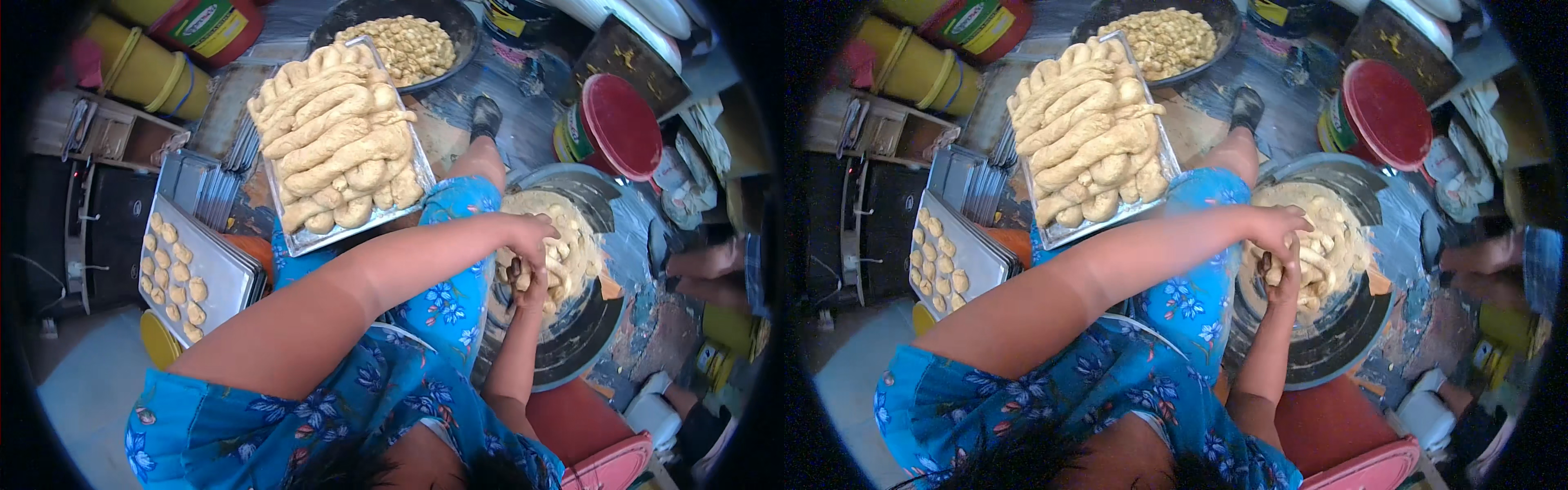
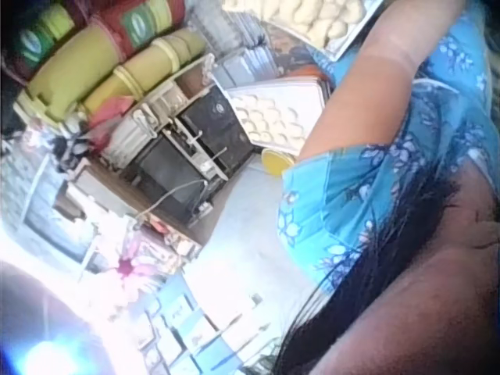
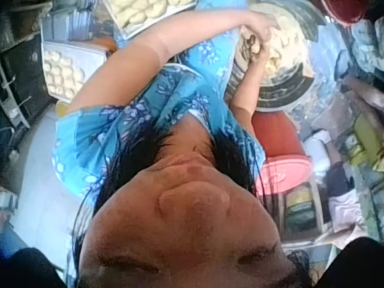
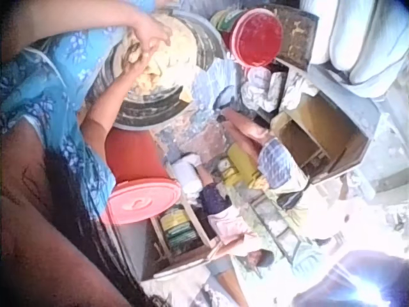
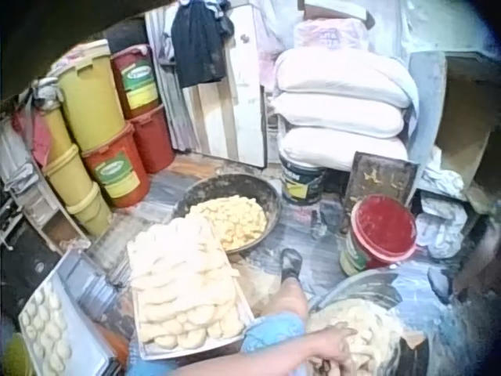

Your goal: The person takes pieces of dough from a large tub, shapes and stretches them by hand, and arranges the shaped dough strips onto a metal tray.

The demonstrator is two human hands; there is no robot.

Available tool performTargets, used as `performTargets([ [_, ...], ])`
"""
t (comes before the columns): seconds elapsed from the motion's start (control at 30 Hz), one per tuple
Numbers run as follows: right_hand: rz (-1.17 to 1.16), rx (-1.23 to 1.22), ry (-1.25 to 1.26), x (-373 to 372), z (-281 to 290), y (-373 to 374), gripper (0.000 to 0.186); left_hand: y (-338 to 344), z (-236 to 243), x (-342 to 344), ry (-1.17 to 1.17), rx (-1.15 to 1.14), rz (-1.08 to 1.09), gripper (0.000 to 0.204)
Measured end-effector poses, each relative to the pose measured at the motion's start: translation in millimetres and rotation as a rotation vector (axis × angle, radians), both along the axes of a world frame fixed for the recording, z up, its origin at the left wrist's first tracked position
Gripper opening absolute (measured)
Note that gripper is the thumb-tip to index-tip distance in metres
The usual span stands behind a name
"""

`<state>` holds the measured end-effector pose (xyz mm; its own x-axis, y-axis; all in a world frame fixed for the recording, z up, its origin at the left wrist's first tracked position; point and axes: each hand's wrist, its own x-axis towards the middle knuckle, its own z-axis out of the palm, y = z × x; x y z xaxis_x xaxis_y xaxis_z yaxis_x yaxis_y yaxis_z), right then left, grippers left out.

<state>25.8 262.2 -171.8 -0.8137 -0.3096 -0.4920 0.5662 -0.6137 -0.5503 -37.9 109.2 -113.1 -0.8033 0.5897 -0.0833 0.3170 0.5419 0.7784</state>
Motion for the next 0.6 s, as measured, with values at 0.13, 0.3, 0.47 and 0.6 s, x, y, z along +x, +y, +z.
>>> performTargets([
  [0.13,0.176,0.349,0.340,-24.5,60.9,-0.9,0.044,-11.8,9.8,-2.1,-0.174,0.170,-0.013,0.075],
  [0.3,0.189,0.666,0.300,-50.7,12.5,46.3,0.030,-6.8,26.9,-4.0,-0.187,-0.201,-0.007,0.048],
  [0.47,0.393,0.959,0.101,-28.2,-114.1,33.3,0.021,-11.0,27.3,-15.9,-0.202,-0.072,0.338,0.043],
  [0.6,0.654,1.673,0.370,29.1,-186.1,-34.5,0.036,-10.6,29.5,-16.7,-0.198,0.054,0.451,0.040],
])
